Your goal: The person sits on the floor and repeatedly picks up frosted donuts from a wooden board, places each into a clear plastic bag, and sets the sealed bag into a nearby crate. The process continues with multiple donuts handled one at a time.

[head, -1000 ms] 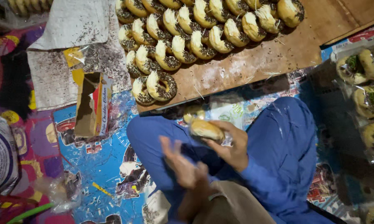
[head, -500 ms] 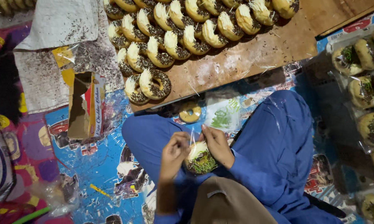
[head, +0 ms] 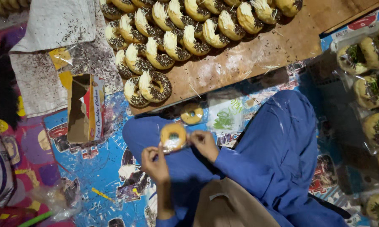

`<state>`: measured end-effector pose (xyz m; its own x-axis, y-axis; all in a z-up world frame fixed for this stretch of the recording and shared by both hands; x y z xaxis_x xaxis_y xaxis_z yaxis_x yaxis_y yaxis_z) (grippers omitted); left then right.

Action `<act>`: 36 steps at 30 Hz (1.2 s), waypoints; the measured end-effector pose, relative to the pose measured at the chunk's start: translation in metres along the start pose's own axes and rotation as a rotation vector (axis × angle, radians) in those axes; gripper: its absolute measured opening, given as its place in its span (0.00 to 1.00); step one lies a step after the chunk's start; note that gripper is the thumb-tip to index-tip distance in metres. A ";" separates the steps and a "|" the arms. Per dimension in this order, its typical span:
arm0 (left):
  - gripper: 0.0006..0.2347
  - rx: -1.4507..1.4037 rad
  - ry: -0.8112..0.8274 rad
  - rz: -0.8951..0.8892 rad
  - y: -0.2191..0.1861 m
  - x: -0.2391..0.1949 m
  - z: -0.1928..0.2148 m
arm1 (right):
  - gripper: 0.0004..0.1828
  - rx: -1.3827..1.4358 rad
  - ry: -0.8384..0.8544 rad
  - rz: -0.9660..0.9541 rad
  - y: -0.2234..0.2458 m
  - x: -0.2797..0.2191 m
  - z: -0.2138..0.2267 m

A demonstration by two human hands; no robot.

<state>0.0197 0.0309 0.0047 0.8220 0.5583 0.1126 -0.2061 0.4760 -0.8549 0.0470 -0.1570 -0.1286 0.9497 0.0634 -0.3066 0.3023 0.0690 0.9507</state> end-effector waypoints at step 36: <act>0.08 -1.256 0.985 0.896 -0.001 -0.052 -0.165 | 0.15 -1.248 0.010 1.420 0.192 -0.042 0.129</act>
<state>0.0649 -0.1104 -0.0835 0.7738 -0.4489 -0.4470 -0.6160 -0.6979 -0.3653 0.0753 -0.2753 0.0729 0.4065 0.7191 0.5636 -0.8270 0.5518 -0.1076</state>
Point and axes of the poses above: each hand's wrist, its own x-axis towards the middle knuckle, its own z-axis out of the back of the hand, y = z × x, the point moved 4 cm from there along x, towards the middle knuckle
